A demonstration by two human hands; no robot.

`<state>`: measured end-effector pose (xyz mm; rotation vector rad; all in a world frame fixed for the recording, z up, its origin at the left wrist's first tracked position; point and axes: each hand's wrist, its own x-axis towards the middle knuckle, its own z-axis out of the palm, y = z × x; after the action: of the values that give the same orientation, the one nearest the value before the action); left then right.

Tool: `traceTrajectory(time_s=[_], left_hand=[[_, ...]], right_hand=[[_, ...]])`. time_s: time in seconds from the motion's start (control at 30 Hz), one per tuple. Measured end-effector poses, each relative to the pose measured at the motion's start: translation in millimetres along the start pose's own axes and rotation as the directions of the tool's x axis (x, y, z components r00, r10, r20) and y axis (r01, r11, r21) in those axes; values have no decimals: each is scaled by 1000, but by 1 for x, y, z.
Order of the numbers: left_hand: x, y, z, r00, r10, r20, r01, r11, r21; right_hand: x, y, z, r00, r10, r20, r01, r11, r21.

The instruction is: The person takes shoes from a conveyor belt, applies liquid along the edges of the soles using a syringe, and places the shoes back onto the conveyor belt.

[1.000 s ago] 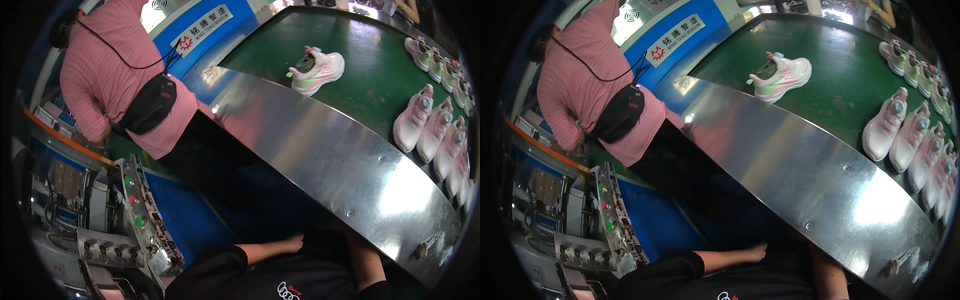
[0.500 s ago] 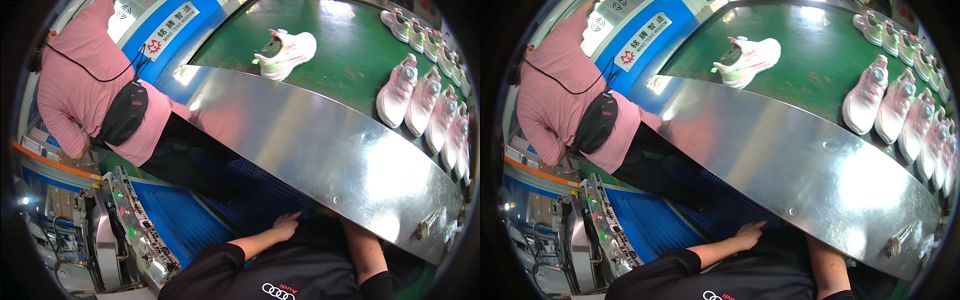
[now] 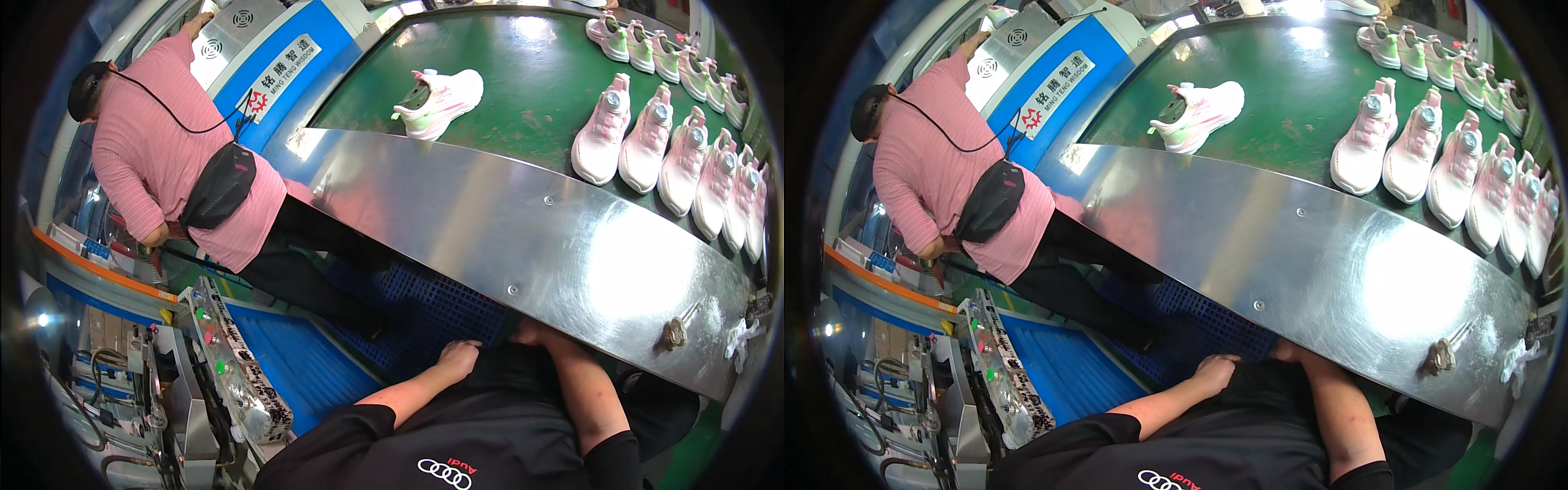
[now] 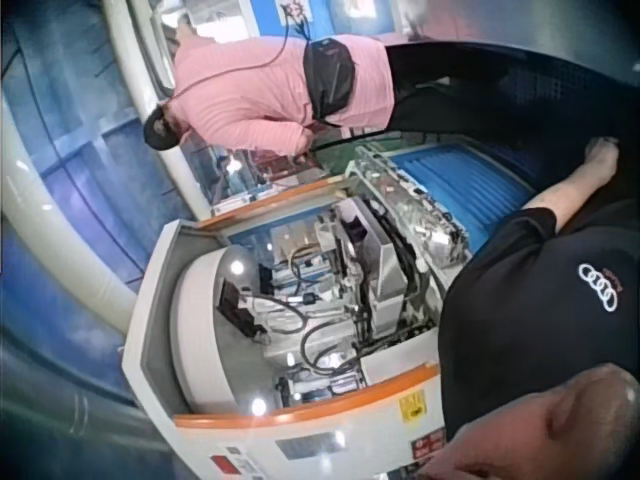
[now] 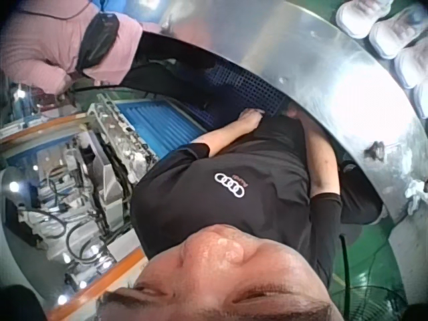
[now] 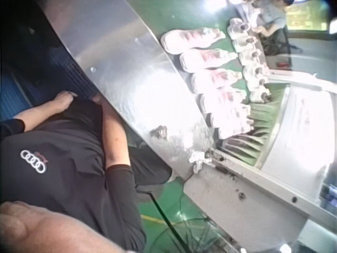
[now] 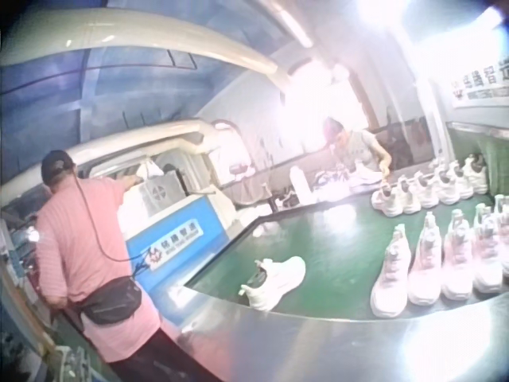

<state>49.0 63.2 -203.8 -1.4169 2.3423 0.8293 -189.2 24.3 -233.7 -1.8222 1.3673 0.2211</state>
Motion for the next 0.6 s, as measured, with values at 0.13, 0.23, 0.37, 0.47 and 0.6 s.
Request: traceTrajectory(time_s=[0.13, 0.23, 0.37, 0.47, 0.6], left_hand=[[-27, 16, -32, 996, -70, -53, 64, 993, -99], [-43, 18, -43, 988, -60, -140, 29, 976, -215], [-56, 20, -53, 987, 51, -151, -75, 985, -153], [-70, 11, -60, 990, 46, -132, -69, 982, -174], [-69, 9, -73, 984, 82, -158, -113, 974, -195]], right_hand=[[7, -9, 7, 999, -29, -14, 29, 999, -18], [15, -13, 12, 998, -55, -11, 55, 998, -14], [35, -10, 32, 996, -46, 79, 42, 998, 50], [28, -47, 13, 970, 61, 234, -48, 997, -57], [66, -5, 65, 996, -75, 48, 75, 997, 2]])
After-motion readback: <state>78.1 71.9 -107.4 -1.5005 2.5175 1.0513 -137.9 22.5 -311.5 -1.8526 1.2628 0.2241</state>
